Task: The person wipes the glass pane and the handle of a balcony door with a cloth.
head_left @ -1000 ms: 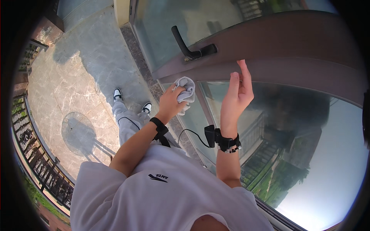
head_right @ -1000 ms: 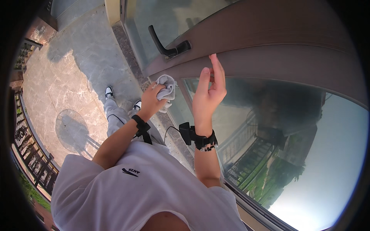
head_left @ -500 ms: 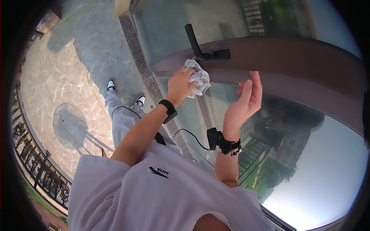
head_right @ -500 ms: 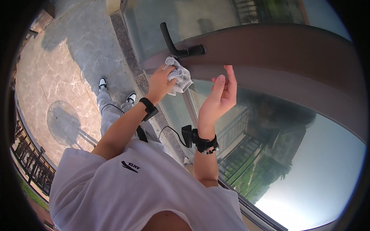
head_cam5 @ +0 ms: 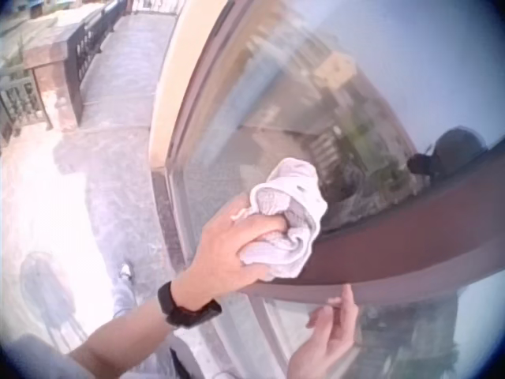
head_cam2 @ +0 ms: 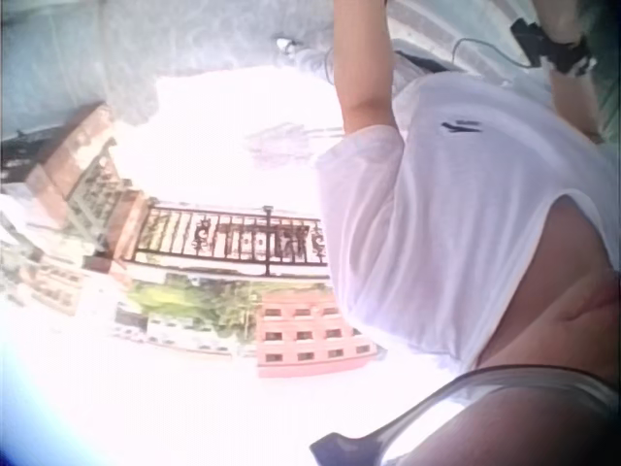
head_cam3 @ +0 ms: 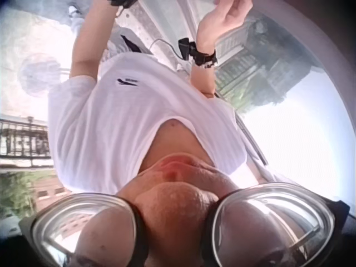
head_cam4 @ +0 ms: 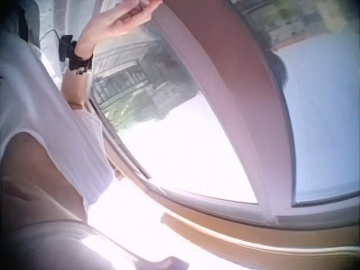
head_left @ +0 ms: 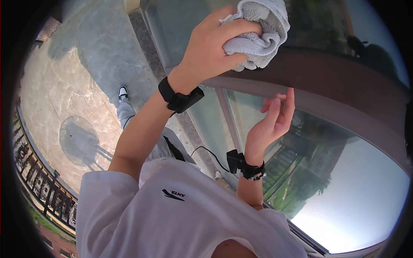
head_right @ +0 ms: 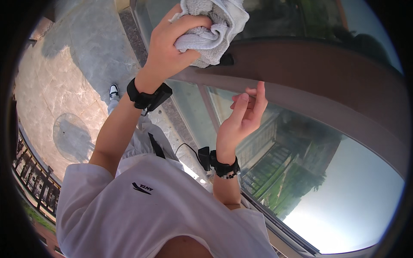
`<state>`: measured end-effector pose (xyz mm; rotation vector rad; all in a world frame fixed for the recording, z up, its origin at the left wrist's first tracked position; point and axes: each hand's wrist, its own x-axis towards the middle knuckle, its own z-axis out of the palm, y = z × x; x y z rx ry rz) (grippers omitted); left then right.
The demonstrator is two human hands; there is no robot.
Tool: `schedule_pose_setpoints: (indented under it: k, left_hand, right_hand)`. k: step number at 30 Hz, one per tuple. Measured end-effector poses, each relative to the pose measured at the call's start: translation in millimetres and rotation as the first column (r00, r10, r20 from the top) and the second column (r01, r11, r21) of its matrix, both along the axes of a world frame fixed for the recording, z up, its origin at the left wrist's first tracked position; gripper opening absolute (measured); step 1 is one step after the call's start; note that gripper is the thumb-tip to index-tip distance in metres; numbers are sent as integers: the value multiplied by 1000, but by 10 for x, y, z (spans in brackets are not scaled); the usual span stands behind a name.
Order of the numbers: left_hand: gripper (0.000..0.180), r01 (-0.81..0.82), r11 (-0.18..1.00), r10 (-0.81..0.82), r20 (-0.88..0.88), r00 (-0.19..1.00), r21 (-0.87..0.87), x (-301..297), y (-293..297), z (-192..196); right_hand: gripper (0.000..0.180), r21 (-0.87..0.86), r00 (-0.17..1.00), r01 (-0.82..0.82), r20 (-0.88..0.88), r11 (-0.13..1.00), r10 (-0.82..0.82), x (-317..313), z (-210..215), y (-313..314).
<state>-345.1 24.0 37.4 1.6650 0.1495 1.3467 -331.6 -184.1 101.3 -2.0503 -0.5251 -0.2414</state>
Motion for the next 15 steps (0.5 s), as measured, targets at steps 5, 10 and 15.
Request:
schedule_pose_setpoints:
  k: [5,10,15]
  left_hand:
    - [40,434,845,-294,-406,865,313,261,241,-244]
    - [40,252,931,-160,-324,932,264,338,501,-295]
    - [30,12,789,-59,-57,997,-614,241,1153,-1399]
  right_hand:
    - [39,226,998,0,-69,974,16,58,75,58]
    - [32,207,999,52,-17,977,-49,138,217,176]
    - [25,114,986,164,-47,980,-159,160,235,296]
